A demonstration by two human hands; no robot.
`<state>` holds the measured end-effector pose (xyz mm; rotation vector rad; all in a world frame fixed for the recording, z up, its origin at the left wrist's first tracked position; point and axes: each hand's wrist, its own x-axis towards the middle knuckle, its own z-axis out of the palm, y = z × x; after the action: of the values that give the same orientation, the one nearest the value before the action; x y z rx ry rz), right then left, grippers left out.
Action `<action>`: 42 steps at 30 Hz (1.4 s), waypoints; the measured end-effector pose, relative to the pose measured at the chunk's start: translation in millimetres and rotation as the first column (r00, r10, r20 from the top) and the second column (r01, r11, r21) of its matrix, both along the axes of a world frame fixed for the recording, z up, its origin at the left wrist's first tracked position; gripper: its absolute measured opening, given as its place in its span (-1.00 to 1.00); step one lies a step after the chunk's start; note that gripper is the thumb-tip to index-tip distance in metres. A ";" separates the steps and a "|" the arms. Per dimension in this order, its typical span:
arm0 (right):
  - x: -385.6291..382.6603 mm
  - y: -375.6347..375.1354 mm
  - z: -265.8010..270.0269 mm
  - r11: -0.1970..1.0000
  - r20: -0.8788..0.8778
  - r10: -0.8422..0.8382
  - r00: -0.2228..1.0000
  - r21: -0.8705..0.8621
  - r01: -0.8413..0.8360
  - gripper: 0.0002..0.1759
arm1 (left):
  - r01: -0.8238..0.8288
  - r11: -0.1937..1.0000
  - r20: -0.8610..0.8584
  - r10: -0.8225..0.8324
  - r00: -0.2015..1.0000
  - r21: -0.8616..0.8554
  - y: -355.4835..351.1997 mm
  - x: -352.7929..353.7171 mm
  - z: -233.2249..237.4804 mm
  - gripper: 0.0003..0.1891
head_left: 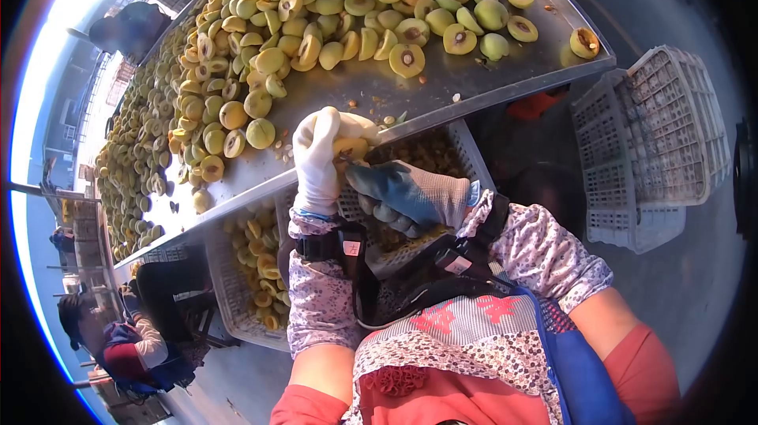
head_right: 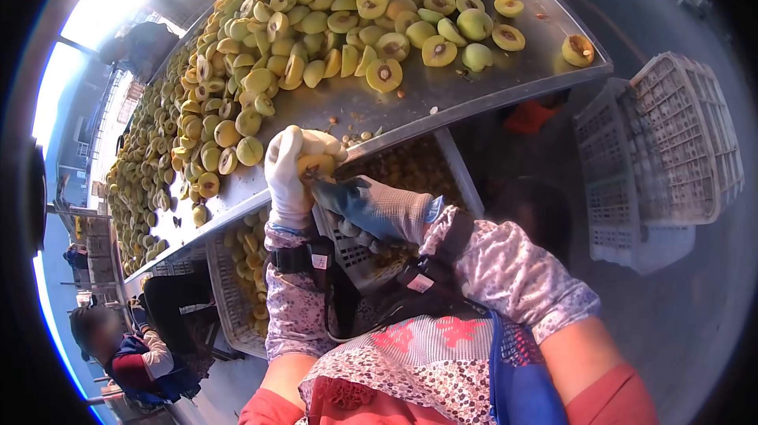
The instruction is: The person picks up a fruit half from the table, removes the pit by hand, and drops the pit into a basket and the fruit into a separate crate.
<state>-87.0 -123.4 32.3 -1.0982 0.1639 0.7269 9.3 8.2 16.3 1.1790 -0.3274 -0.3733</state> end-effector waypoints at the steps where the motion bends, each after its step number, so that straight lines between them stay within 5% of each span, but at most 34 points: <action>1: 2.1 -3.4 1.1 0.988 0.005 0.047 0.999 -0.145 -0.046 -0.32 | 0.073 0.989 0.026 -0.077 0.997 0.126 5.6 3.1 4.4 -0.58; 2: 3.5 -6.9 1.4 0.954 0.003 0.095 0.996 -0.288 -0.090 -0.31 | 0.070 0.990 0.026 -0.074 0.997 0.125 5.2 2.6 5.3 -0.58; 4: 2.9 -8.4 -6.7 0.964 -0.012 0.119 0.993 -0.239 -0.118 -0.30 | 0.106 0.993 -0.010 -0.105 0.994 0.061 2.7 -0.6 5.1 -0.57; 6: 2.6 -7.1 -9.8 0.988 -0.022 0.155 0.988 -0.003 -0.156 -0.29 | 0.148 0.987 0.046 -0.146 0.988 -0.055 -1.4 -2.0 3.8 -0.58; 7: 2.3 -5.0 -10.2 0.988 -0.018 0.154 0.988 -0.003 -0.155 -0.29 | 0.107 0.972 -0.011 -0.112 0.994 -0.208 -2.8 -2.4 -1.5 -0.59; 8: 0.8 -0.9 -10.7 0.990 0.077 0.103 0.992 -0.102 -0.095 -0.33 | 0.055 0.935 -0.074 -0.087 0.993 -0.352 -6.0 -5.6 -0.2 -0.61; 10: -0.5 8.8 -24.5 0.981 0.178 0.061 0.982 -0.191 -0.026 -0.37 | -0.032 0.936 -0.111 -0.007 0.994 -0.351 -11.1 -14.5 5.0 -0.63; 12: 2.7 18.9 -50.8 0.879 0.774 -0.080 0.629 -0.242 0.410 -0.52 | -0.222 0.929 -0.209 0.163 0.964 -0.296 -16.8 -20.6 14.7 -0.64; 16: -2.9 15.3 -54.3 0.835 0.812 -0.032 0.583 -0.299 0.463 -0.63 | -0.231 0.896 -0.252 0.140 0.957 -0.380 -12.8 -24.8 14.1 -0.64; 18: -2.5 17.0 -50.3 0.877 0.829 -0.014 0.559 -0.258 0.405 -0.55 | 0.088 0.958 0.038 -0.081 0.996 -0.272 0.0 -16.6 5.9 -0.62; 19: -5.2 10.6 -46.5 0.878 0.829 -0.011 0.559 -0.260 0.403 -0.55 | 0.045 0.998 0.047 -0.043 0.998 -0.049 7.0 -14.6 3.5 -0.62; 20: -7.7 -0.5 -15.3 0.958 0.458 0.044 0.888 -0.272 0.093 -0.52 | 0.042 0.998 0.047 -0.040 0.998 -0.051 4.2 -17.3 2.5 -0.62; 21: -7.0 -6.0 2.8 0.974 -0.005 0.190 0.982 -0.127 -0.189 -0.50 | 0.008 0.991 0.015 -0.006 1.000 -0.132 -1.4 -19.5 2.1 -0.63; 24: -7.0 7.7 -9.2 0.961 0.118 0.118 0.986 -0.264 -0.084 -0.54 | -0.065 0.959 -0.059 0.050 0.997 -0.275 -5.3 -11.4 4.9 -0.68; 25: -10.5 16.7 -33.3 0.969 0.452 -0.022 0.892 -0.211 0.131 -0.51 | -0.190 0.912 -0.181 0.131 0.975 -0.363 -1.9 -6.0 6.5 -0.72; 26: -12.4 15.3 -50.3 0.970 0.458 -0.019 0.889 -0.207 0.127 -0.51 | -0.319 0.846 -0.311 0.195 0.930 -0.426 3.7 -2.3 8.7 -0.75; 28: -18.5 5.3 -73.9 0.742 0.399 0.219 0.890 -0.660 0.113 -0.55 | -0.466 0.797 -0.290 0.375 0.880 -0.384 35.3 7.6 21.1 -0.82; 29: -16.3 1.8 -77.7 0.742 0.399 0.224 0.889 -0.661 0.110 -0.55 | -0.422 0.838 -0.168 0.387 0.907 -0.346 67.7 16.8 17.6 -0.80; 30: -11.6 -2.3 -79.9 0.478 0.236 0.364 0.901 -0.878 0.037 -0.55 | -0.652 0.736 -0.137 0.637 0.758 -0.183 75.3 9.8 33.4 -0.75; 31: -6.8 -4.7 -80.3 0.156 0.038 0.439 0.898 -0.987 -0.035 -0.55 | -0.738 0.675 0.113 0.733 0.671 0.008 100.3 10.3 28.0 -0.77; 33: -9.6 -11.5 -50.0 0.255 0.169 0.412 0.895 -0.965 0.065 -0.55 | -0.740 0.555 0.282 0.693 0.664 0.379 168.3 28.4 13.1 -0.78; 34: -11.6 -13.2 -39.4 0.347 0.291 0.371 0.882 -0.924 0.159 -0.55 | -0.715 0.366 0.378 0.658 0.651 0.596 190.4 35.5 1.7 -0.68; 36: -11.7 -5.7 -38.8 0.400 0.358 0.345 0.868 -0.892 0.209 -0.55 | -0.785 -0.009 0.702 0.453 0.549 0.619 182.0 38.2 10.4 -0.60; 38: -9.2 2.1 -36.7 0.479 0.482 0.283 0.830 -0.820 0.313 -0.54 | -0.793 0.148 0.689 0.417 0.592 0.592 150.5 54.2 21.5 -0.56; 40: -5.9 3.6 -31.3 0.478 0.464 0.310 0.830 -0.831 0.286 -0.54 | -0.840 0.174 0.840 0.095 0.534 0.514 112.9 83.7 22.5 -0.53; 41: -4.0 3.2 -31.0 0.473 0.449 0.326 0.832 -0.839 0.268 -0.54 | -0.824 0.034 0.817 -0.159 0.554 0.566 95.4 105.4 22.7 -0.51; 42: -2.5 2.2 -31.5 0.469 0.435 0.340 0.834 -0.847 0.251 -0.54 | -0.890 -0.024 0.862 -0.237 0.448 0.456 81.6 122.7 4.9 -0.47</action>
<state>-89.5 -121.2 0.9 -2.3317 -0.0126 0.2766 132.0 89.7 21.3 2.8459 -0.4635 0.8496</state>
